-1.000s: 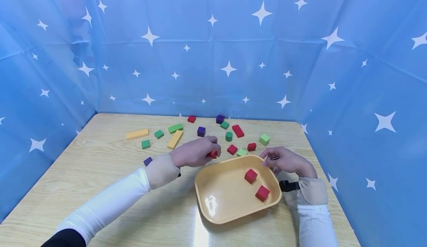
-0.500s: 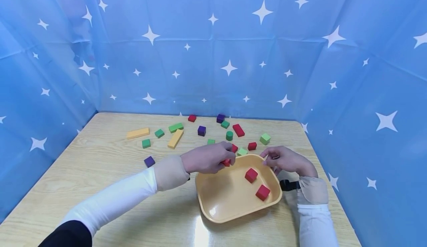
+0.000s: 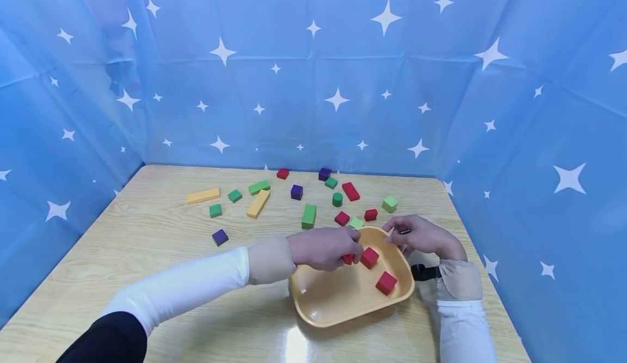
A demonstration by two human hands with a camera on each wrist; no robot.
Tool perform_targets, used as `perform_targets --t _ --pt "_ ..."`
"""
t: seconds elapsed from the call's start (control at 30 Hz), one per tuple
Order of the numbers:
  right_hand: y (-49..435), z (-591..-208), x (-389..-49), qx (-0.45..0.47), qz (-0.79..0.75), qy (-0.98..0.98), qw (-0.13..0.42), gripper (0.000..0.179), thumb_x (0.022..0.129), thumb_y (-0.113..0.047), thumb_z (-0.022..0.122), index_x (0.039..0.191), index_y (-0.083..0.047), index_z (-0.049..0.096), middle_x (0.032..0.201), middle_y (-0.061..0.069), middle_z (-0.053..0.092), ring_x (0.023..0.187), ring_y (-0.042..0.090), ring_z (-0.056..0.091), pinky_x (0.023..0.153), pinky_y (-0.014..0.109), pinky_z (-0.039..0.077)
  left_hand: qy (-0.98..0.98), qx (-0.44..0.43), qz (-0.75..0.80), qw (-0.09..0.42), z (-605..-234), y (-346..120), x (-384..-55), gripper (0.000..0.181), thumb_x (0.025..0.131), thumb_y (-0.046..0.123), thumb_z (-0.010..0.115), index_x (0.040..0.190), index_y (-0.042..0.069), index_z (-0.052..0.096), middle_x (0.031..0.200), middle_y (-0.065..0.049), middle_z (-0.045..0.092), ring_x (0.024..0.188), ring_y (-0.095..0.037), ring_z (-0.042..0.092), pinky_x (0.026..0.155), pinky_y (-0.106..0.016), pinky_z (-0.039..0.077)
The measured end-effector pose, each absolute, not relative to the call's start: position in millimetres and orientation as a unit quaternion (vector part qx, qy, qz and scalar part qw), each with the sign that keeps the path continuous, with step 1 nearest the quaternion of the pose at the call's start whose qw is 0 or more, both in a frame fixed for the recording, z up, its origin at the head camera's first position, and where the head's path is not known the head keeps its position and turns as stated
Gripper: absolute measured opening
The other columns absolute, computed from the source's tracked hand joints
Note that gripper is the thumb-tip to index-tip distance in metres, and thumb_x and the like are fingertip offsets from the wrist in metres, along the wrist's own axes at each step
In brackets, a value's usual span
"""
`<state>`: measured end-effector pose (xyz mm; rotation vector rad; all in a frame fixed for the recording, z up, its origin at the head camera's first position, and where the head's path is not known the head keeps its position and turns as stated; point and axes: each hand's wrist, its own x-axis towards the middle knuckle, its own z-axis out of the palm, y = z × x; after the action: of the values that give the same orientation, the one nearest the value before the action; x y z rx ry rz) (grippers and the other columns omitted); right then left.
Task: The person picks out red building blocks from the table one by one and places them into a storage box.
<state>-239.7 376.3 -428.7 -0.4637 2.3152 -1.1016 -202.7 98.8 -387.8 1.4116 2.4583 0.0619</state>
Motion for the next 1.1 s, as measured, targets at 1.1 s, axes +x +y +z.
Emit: perform_targets --t 1.1 --pt "371.7 -432.0 -240.6 -0.185 -0.42 0.845 0.274 0.035 0.101 -0.013 0.062 0.129 0.007 0.057 0.099 0.018 0.069 0.073 0.018 0.066 0.064 0.038 0.062 0.793 0.581 -0.044 0.177 -425.1 128.3 -209.1 0.011 0.094 0.01 0.069 0.099 0.018 0.074 0.094 0.007 0.068 0.087 -0.005 0.054 0.076 -0.009 0.04"
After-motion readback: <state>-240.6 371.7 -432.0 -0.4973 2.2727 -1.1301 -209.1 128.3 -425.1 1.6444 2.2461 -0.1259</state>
